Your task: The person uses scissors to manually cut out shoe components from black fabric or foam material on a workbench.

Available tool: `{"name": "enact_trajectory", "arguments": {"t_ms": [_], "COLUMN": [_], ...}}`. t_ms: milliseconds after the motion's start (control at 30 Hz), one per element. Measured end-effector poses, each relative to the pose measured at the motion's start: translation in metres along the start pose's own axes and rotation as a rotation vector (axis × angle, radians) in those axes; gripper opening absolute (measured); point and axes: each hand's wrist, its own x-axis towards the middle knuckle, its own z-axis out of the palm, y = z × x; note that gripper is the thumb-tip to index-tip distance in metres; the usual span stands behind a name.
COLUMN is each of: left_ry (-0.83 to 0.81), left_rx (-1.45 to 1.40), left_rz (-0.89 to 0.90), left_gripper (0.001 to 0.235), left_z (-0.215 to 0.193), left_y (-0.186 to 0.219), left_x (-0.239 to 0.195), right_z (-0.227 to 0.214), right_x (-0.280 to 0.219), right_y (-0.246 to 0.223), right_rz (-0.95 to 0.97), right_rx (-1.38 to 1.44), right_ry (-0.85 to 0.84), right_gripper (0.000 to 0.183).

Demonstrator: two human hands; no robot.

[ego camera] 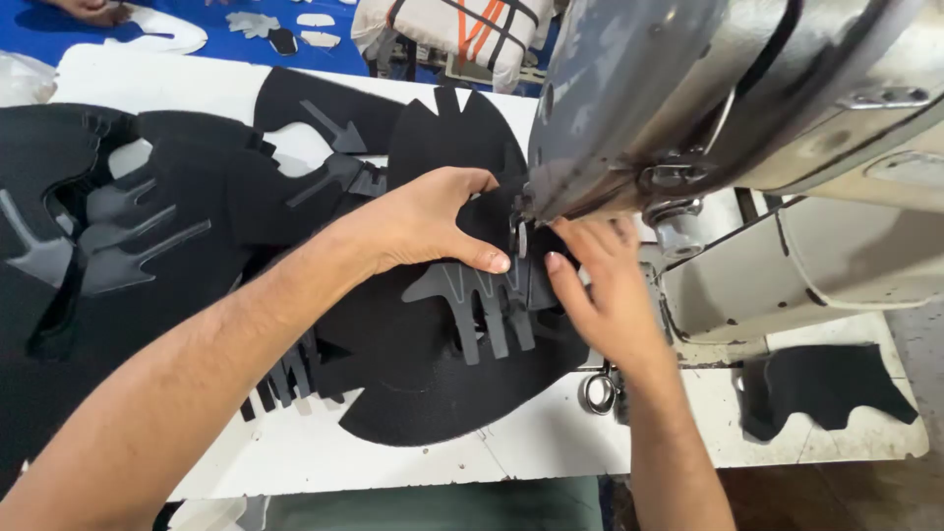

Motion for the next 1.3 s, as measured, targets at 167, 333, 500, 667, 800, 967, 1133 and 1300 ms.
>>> {"name": "enact_trajectory", "arguments": {"t_ms": [167, 333, 500, 667, 800, 967, 1133, 1300], "left_ry": [0.003, -0.037, 0.025, 0.037, 0.124, 0.078, 0.069, 0.576], "left_rx": [-0.058, -0.203, -0.169, -0.124, -0.026, -0.085, -0.146, 0.591], "left_rz": [-0.026, -0.090, -0.038, -0.080, -0.025, 0.000, -0.022, 0.322], "left_gripper": [0.087, 0.079, 0.080, 0.080, 0.101, 0.101, 0.065, 0.057], "left_z": [-0.002, -0.001, -0.001, -0.003, -0.007, 0.000, -0.014, -0.065], "left_y": [-0.032, -0.018, -0.015, -0.008, -0.029, -0.030, -0.026, -0.070], "left_x": [0.011, 0.006, 0.006, 0.007, 0.015, 0.010, -0.002, 0.021], "right_z": [0.010, 0.012, -0.025, -0.100, -0.105, -0.103, -0.082, 0.006], "right_x": [-0.002, 0.001, 0.000, -0.076, -0.127, -0.112, -0.146, -0.175], "right_y": [0.011, 0.014, -0.022, 0.078, 0.145, 0.085, 0.047, 0.011], "right_rz": [-0.029, 0.064, 0.237, 0.076, 0.227, 0.075, 0.287, 0.690], "right_rx": [-0.062, -0.029, -0.033, -0.155, -0.717, -0.594, -0.242, -0.385], "right_ry": [-0.095, -0.072, -0.066, 0.763, 0.733, 0.640, 0.653, -0.033], "right_gripper": [0.029, 0.026, 0.038, 0.040, 0.037, 0.045, 0.033, 0.055]}}
